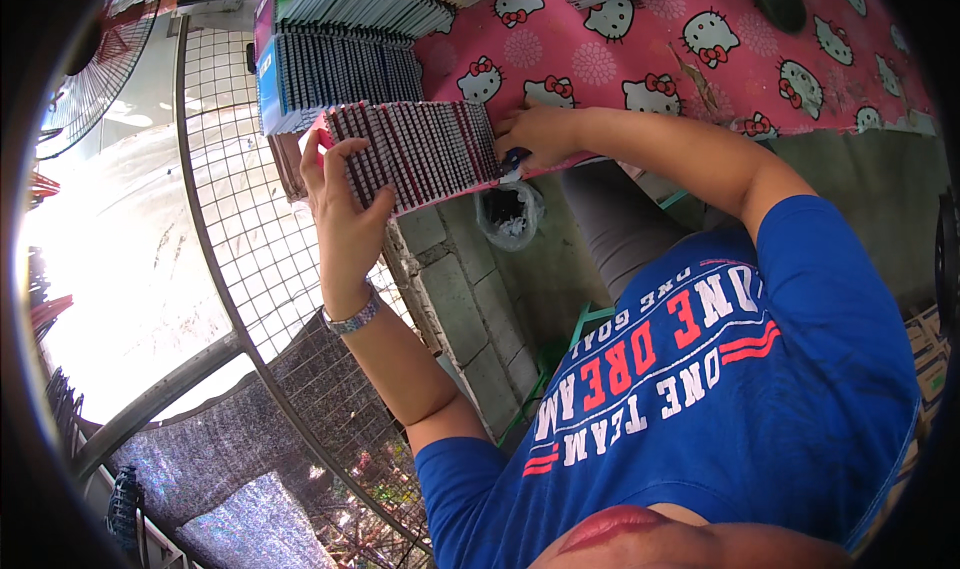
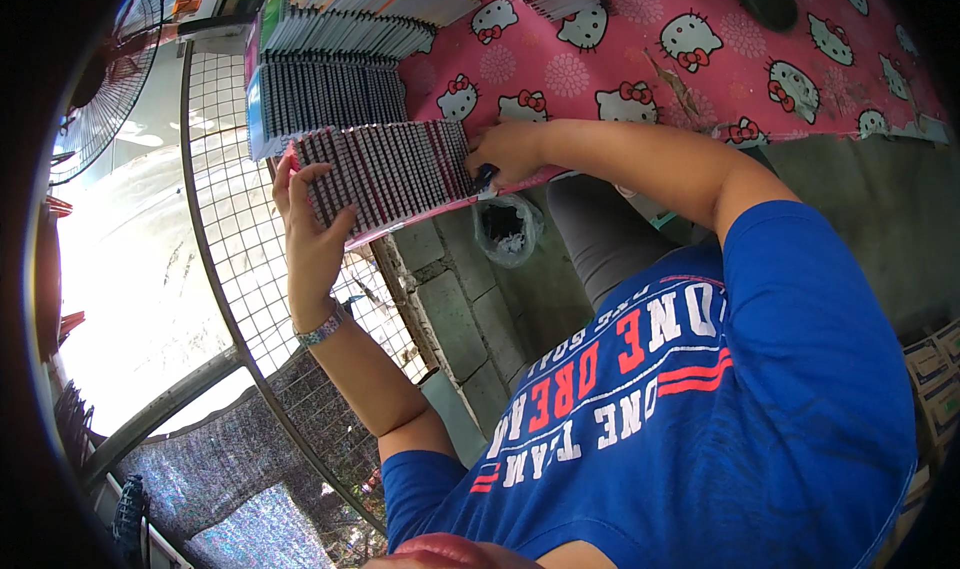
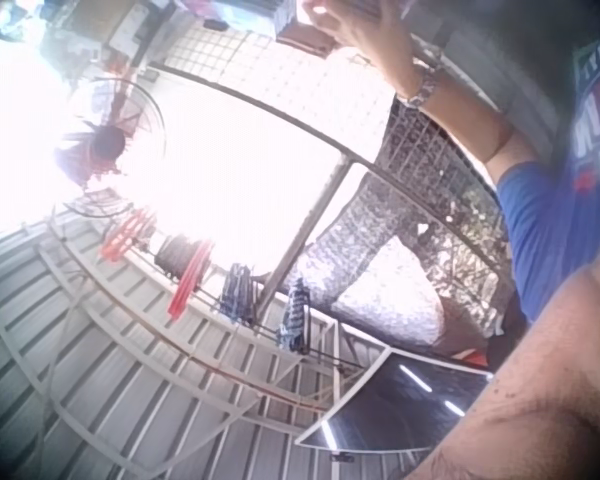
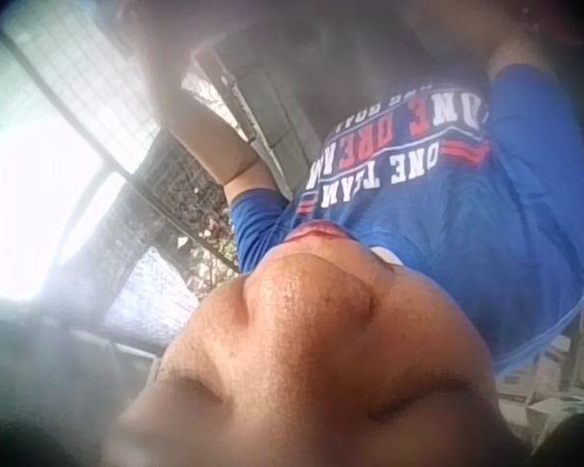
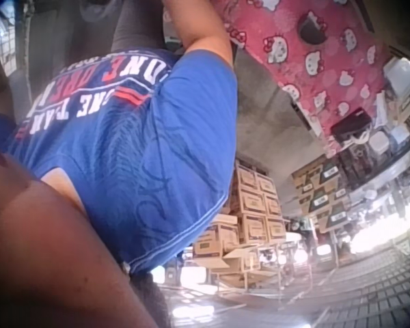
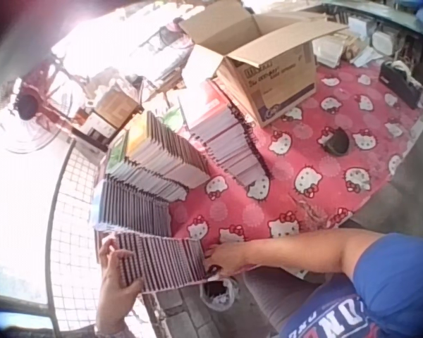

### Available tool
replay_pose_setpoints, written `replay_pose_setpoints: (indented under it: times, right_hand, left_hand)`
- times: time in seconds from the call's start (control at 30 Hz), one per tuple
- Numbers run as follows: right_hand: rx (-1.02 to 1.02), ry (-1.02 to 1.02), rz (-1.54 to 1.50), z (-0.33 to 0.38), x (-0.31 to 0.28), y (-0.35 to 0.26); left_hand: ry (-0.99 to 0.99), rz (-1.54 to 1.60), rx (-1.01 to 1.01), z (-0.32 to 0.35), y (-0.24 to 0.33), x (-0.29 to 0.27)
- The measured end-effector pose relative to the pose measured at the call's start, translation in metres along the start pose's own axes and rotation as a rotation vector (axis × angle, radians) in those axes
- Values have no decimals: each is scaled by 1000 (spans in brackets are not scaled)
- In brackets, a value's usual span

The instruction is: The person picks up spiral notebooks from a stack, uses a blue tool to trim the ends of the metal binding coils, and places the finished notebooks into a separate stack.

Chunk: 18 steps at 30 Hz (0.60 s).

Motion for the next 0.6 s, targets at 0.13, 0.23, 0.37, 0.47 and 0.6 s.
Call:
replay_pose_setpoints:
  times: [0.13,0.23,0.37,0.47,0.6]
  right_hand:
    - [219,-497,-375,-12,45,23]
    - [150,-489,-306,-8,32,11]
    - [-134,88,17,1,4,2]
    - [-16,-140,-40,-6,26,7]
    - [242,-843,-351,-15,88,31]
  left_hand:
    - [-7,5,19,-4,6,1]
    - [2,12,-20,3,-4,-1]
    - [4,31,-26,1,-1,0]
    - [7,33,-22,4,-1,-1]
    - [-1,1,20,-3,2,1]
Point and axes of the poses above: each hand's wrist, its own z-axis away from the middle knuckle, its own x-axis out of the palm, y = z × x, the point moved 8 cm from there along -z, towards the middle knuckle, and after that the axes turned 6 degrees about z, right-handed, at the moved point
